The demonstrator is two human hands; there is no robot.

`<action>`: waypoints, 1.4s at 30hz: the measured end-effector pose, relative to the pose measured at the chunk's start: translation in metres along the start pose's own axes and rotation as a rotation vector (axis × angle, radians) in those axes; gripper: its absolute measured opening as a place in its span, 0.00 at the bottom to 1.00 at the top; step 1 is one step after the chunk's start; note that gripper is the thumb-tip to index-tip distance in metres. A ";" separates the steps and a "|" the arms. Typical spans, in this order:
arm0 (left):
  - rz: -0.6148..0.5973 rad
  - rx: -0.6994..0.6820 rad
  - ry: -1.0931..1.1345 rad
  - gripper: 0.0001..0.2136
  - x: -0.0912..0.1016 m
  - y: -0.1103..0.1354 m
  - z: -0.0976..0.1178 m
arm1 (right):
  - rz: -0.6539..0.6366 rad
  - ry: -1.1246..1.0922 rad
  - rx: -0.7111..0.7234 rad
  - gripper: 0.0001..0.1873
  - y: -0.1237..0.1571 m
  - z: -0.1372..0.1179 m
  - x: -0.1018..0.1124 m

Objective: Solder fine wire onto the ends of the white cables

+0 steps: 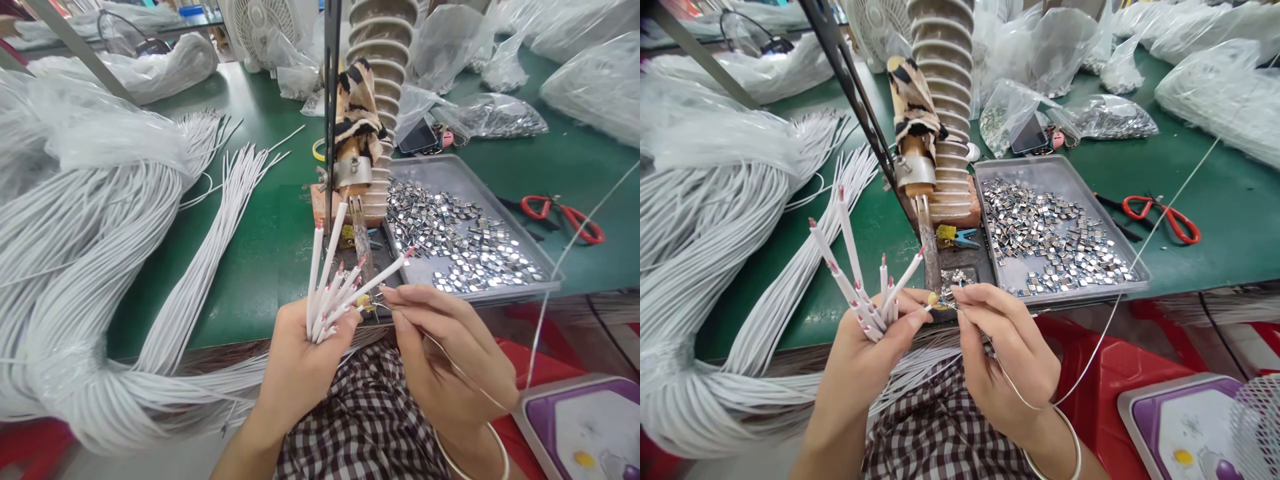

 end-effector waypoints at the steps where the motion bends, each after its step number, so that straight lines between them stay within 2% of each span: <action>1: -0.003 -0.002 0.002 0.10 0.000 0.000 0.001 | 0.000 0.000 0.001 0.16 0.000 0.000 0.000; 6: 0.023 0.002 0.031 0.11 0.001 0.001 0.002 | -0.015 -0.009 0.008 0.16 -0.002 0.000 -0.002; 11: -0.015 -0.009 -0.023 0.09 -0.001 0.001 0.000 | -0.001 0.018 0.017 0.15 -0.001 0.001 0.000; 16: -0.024 -0.060 -0.047 0.09 -0.003 0.001 0.006 | -0.038 0.093 0.089 0.13 0.001 -0.008 0.003; 26: 0.026 -0.075 -0.014 0.12 0.000 0.002 0.006 | -0.088 0.171 0.115 0.10 -0.007 -0.016 0.001; 31: -0.022 -0.074 -0.043 0.13 -0.001 0.005 0.004 | -0.090 0.144 0.127 0.09 -0.005 -0.018 0.005; 39: -0.027 -0.056 -0.035 0.12 -0.002 0.001 0.004 | -0.076 0.094 0.115 0.11 -0.002 -0.012 0.002; 42: -0.017 -0.072 -0.040 0.13 -0.002 0.001 0.006 | -0.083 0.105 0.133 0.09 -0.005 -0.015 0.001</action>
Point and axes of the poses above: each hand's wrist, its own y-axis away from the middle knuckle, its own x-axis out of the back of the hand, z = x × y, the point moved 7 cm from there along -y, towards the middle knuckle, and after that the axes turned 10 degrees about y, right-handed, at the moved point
